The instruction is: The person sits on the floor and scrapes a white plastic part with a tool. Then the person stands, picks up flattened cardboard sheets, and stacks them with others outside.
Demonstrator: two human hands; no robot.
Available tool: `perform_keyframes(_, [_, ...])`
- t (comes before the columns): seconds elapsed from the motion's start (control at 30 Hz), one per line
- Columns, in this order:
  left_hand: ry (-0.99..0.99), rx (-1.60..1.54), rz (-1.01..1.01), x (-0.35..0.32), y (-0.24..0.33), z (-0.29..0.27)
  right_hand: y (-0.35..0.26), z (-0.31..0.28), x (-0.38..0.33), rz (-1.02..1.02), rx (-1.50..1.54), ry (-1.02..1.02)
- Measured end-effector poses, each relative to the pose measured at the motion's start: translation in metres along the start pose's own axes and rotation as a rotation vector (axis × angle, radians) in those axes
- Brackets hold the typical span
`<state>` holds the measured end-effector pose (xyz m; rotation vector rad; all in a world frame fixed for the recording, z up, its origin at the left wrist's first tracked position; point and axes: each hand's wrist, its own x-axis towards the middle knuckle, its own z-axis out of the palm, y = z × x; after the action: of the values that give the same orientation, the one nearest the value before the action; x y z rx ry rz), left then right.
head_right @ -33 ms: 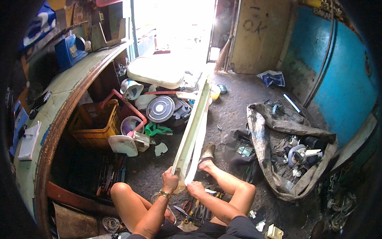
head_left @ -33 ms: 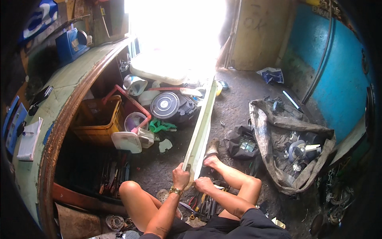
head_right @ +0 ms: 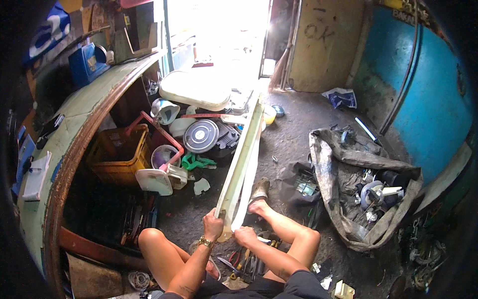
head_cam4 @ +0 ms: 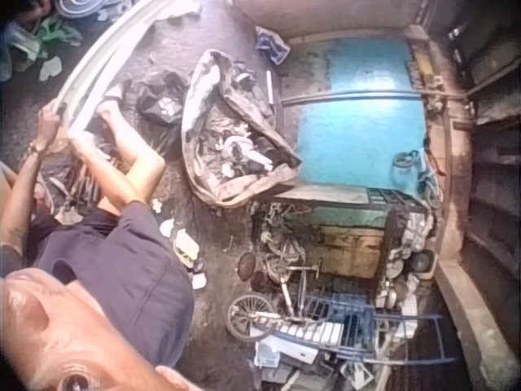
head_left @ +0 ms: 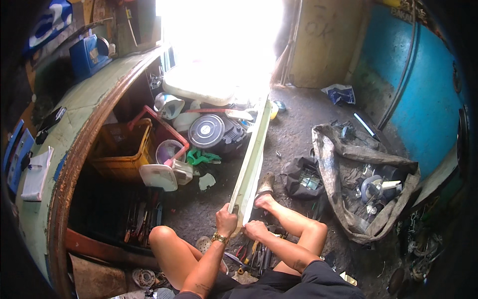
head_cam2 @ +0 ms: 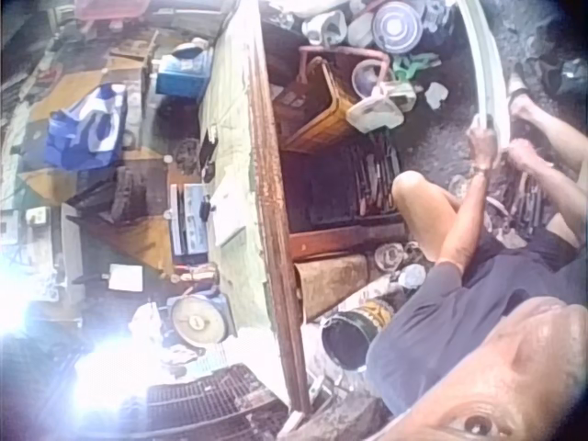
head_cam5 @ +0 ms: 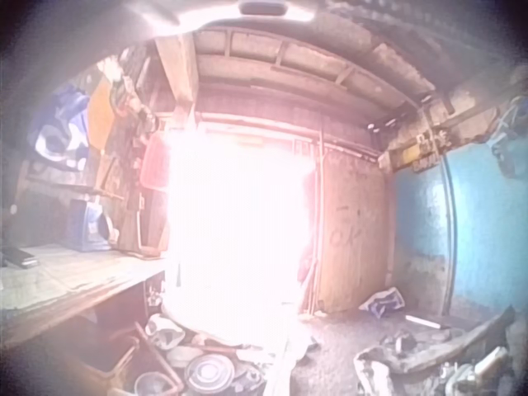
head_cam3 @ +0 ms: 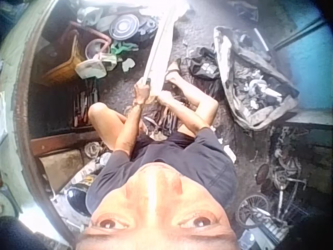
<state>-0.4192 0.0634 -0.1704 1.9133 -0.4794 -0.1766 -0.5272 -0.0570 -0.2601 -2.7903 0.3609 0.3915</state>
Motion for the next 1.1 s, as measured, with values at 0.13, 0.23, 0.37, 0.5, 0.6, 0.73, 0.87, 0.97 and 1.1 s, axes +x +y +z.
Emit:
perform_keyframes(0.13, [-0.023,0.009,-0.035,-0.004,0.007,0.0,0.007,-0.009,-0.002,-0.062,-0.011,0.049])
perform_keyframes(0.23, [-0.036,0.017,-0.121,-0.001,0.033,-0.019,-0.026,-0.057,-0.01,-0.077,-0.005,0.052])
perform_keyframes(0.37, [-0.031,0.03,-0.019,0.004,0.005,0.012,0.003,-0.032,-0.003,-0.16,-0.033,0.109])
perform_keyframes(0.5, [-0.035,0.057,-0.052,0.001,0.006,0.008,0.009,-0.016,0.003,-0.163,0.041,0.103])
perform_keyframes(0.6, [-0.029,0.07,-0.053,0.001,0.004,0.009,0.004,-0.02,-0.003,-0.056,0.134,0.099])
perform_keyframes(0.73, [-0.028,0.037,-0.02,0.003,-0.001,0.011,-0.001,-0.031,-0.002,-0.05,0.018,0.051])
perform_keyframes(0.87, [-0.02,0.038,-0.011,0.001,-0.001,0.014,0.003,-0.021,0.002,-0.134,-0.012,0.135])
perform_keyframes(0.97, [-0.012,0.006,0.001,0.002,-0.001,0.016,0.012,-0.004,0.008,-0.174,-0.03,0.184])
perform_keyframes(1.1, [-0.013,0.007,-0.021,0.001,-0.001,0.008,0.009,0.0,0.01,-0.134,-0.003,0.084])
